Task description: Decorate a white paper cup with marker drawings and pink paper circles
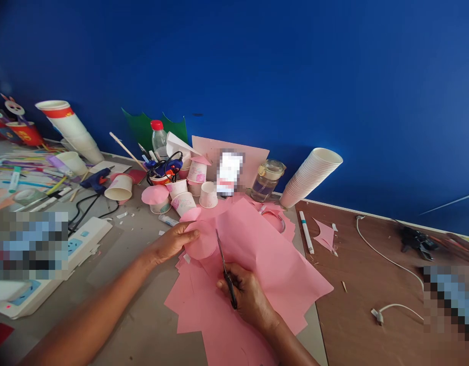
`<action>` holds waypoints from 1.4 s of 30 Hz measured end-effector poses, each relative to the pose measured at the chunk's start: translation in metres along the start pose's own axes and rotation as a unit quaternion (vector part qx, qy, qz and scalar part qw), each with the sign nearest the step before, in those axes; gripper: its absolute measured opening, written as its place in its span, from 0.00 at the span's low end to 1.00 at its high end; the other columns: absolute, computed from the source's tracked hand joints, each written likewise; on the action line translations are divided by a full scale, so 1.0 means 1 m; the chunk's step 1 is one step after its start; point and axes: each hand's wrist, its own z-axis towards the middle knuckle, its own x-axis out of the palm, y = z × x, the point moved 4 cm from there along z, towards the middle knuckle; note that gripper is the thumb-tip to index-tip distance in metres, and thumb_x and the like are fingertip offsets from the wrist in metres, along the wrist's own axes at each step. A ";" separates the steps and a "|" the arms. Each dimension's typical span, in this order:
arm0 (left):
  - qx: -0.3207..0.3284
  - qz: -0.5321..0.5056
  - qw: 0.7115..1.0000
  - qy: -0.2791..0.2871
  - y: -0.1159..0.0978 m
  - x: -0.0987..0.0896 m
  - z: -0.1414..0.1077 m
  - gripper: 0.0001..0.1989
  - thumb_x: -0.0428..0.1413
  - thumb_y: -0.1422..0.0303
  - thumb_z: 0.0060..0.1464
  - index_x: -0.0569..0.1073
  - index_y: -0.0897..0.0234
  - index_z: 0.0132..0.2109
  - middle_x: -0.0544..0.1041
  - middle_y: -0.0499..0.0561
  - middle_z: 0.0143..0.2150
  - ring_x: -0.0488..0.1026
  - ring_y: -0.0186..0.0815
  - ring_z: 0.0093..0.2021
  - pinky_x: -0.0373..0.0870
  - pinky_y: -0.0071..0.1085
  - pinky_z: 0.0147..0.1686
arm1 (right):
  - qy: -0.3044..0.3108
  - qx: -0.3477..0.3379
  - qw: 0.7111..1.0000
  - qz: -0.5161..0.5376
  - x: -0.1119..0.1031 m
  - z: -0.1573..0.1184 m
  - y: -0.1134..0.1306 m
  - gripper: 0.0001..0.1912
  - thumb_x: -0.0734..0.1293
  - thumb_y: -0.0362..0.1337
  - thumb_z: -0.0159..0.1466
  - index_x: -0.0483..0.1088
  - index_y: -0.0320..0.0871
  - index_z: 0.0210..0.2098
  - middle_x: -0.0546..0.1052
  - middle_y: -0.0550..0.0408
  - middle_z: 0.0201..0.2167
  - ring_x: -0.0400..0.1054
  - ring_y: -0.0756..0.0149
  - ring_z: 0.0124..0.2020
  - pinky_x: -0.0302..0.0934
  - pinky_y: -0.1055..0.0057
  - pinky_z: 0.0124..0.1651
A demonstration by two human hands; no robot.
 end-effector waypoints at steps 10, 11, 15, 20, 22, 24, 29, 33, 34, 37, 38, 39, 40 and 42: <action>0.017 -0.027 0.999 0.027 -0.006 0.005 0.000 0.19 0.56 0.59 0.53 0.74 0.64 0.49 0.78 0.51 0.43 0.73 0.40 0.43 0.67 0.33 0.43 | 0.003 0.006 1.000 -0.001 0.000 -0.001 -0.002 0.18 0.64 0.52 0.60 0.63 0.41 0.31 0.54 0.64 0.20 0.47 0.73 0.21 0.43 0.74 0.23; 0.019 -0.033 0.999 0.034 -0.006 0.006 0.000 0.18 0.56 0.60 0.53 0.74 0.63 0.49 0.78 0.51 0.43 0.73 0.40 0.42 0.67 0.33 0.43 | 0.004 0.005 1.000 0.000 0.000 -0.001 -0.002 0.18 0.64 0.52 0.60 0.63 0.41 0.31 0.54 0.64 0.20 0.47 0.73 0.21 0.43 0.74 0.23; 0.019 -0.065 0.996 0.054 -0.003 0.008 0.001 0.17 0.56 0.61 0.54 0.74 0.64 0.48 0.78 0.52 0.40 0.73 0.39 0.39 0.67 0.33 0.41 | 0.004 0.000 1.000 0.015 0.001 0.001 0.000 0.18 0.65 0.51 0.60 0.62 0.42 0.31 0.54 0.65 0.19 0.46 0.74 0.21 0.42 0.74 0.22; -0.004 -0.095 0.995 0.009 0.009 0.002 0.003 0.17 0.59 0.60 0.50 0.75 0.66 0.45 0.79 0.52 0.36 0.74 0.39 0.36 0.68 0.33 0.39 | 0.018 0.014 0.997 0.073 0.003 0.005 0.003 0.20 0.66 0.53 0.57 0.61 0.43 0.28 0.55 0.65 0.18 0.48 0.75 0.19 0.44 0.75 0.21; -0.006 -0.115 0.993 -0.005 0.012 0.000 0.004 0.18 0.61 0.61 0.48 0.76 0.67 0.44 0.79 0.52 0.35 0.75 0.39 0.36 0.68 0.32 0.38 | 0.021 0.014 0.996 0.085 0.003 0.006 0.003 0.20 0.66 0.53 0.57 0.61 0.42 0.28 0.57 0.65 0.18 0.51 0.75 0.19 0.47 0.75 0.21; -0.017 -0.141 0.990 -0.005 0.013 0.000 0.005 0.18 0.62 0.61 0.47 0.75 0.68 0.43 0.79 0.53 0.34 0.75 0.40 0.35 0.68 0.33 0.37 | 0.022 0.007 0.996 0.092 0.002 0.006 0.003 0.20 0.66 0.54 0.57 0.62 0.42 0.29 0.59 0.64 0.19 0.53 0.75 0.19 0.49 0.76 0.22; -0.020 -0.184 0.983 -0.017 0.011 0.003 0.005 0.18 0.64 0.63 0.44 0.76 0.67 0.41 0.80 0.54 0.33 0.76 0.43 0.37 0.69 0.34 0.37 | 0.033 0.010 0.994 0.108 0.002 0.005 0.008 0.23 0.66 0.56 0.56 0.64 0.41 0.31 0.62 0.63 0.19 0.55 0.75 0.19 0.51 0.76 0.22; -0.027 -0.204 0.979 -0.012 0.011 0.006 0.003 0.17 0.64 0.63 0.44 0.75 0.67 0.42 0.80 0.54 0.36 0.76 0.44 0.40 0.70 0.34 0.38 | 0.031 0.025 0.993 0.112 0.003 0.006 0.015 0.22 0.66 0.56 0.55 0.63 0.41 0.30 0.63 0.62 0.19 0.55 0.75 0.20 0.50 0.76 0.23; -0.031 -0.206 0.978 -0.015 0.011 0.007 0.003 0.18 0.64 0.63 0.44 0.75 0.67 0.42 0.80 0.54 0.36 0.76 0.44 0.39 0.70 0.34 0.38 | 0.033 0.028 0.993 0.113 0.003 0.006 0.017 0.22 0.67 0.55 0.55 0.63 0.41 0.30 0.63 0.62 0.20 0.54 0.75 0.20 0.49 0.76 0.23; -0.037 -0.194 0.980 -0.006 0.009 0.011 0.000 0.19 0.63 0.62 0.45 0.75 0.66 0.44 0.80 0.53 0.35 0.76 0.42 0.37 0.70 0.34 0.37 | 0.031 0.037 0.993 0.108 0.001 0.007 0.017 0.21 0.68 0.53 0.54 0.63 0.41 0.29 0.62 0.63 0.20 0.52 0.75 0.21 0.49 0.76 0.24; -0.037 -0.186 0.982 0.008 0.008 0.013 0.000 0.19 0.63 0.62 0.46 0.74 0.66 0.45 0.79 0.53 0.35 0.76 0.41 0.36 0.70 0.34 0.37 | 0.028 0.038 0.993 0.106 0.000 0.007 0.016 0.20 0.68 0.52 0.54 0.62 0.42 0.28 0.62 0.63 0.20 0.52 0.75 0.21 0.49 0.76 0.24; -0.036 -0.178 0.983 0.025 0.007 0.016 -0.001 0.19 0.62 0.62 0.47 0.74 0.66 0.45 0.79 0.54 0.36 0.76 0.41 0.36 0.69 0.34 0.37 | 0.027 0.037 0.993 0.106 -0.001 0.008 0.016 0.20 0.68 0.52 0.55 0.61 0.42 0.27 0.61 0.63 0.20 0.53 0.75 0.21 0.49 0.75 0.24; -0.035 -0.170 0.984 0.040 0.007 0.018 -0.001 0.19 0.61 0.61 0.48 0.74 0.66 0.46 0.79 0.54 0.36 0.76 0.40 0.36 0.69 0.34 0.37 | 0.026 0.036 0.993 0.107 -0.001 0.008 0.016 0.20 0.68 0.52 0.55 0.61 0.42 0.27 0.62 0.63 0.20 0.53 0.74 0.22 0.50 0.75 0.24; -0.030 -0.149 0.987 0.058 0.006 0.020 -0.002 0.18 0.60 0.61 0.50 0.74 0.66 0.47 0.79 0.54 0.36 0.75 0.39 0.34 0.69 0.34 0.36 | 0.028 0.032 0.993 0.108 -0.003 0.007 0.017 0.20 0.67 0.52 0.55 0.61 0.42 0.27 0.62 0.62 0.21 0.55 0.73 0.22 0.50 0.75 0.24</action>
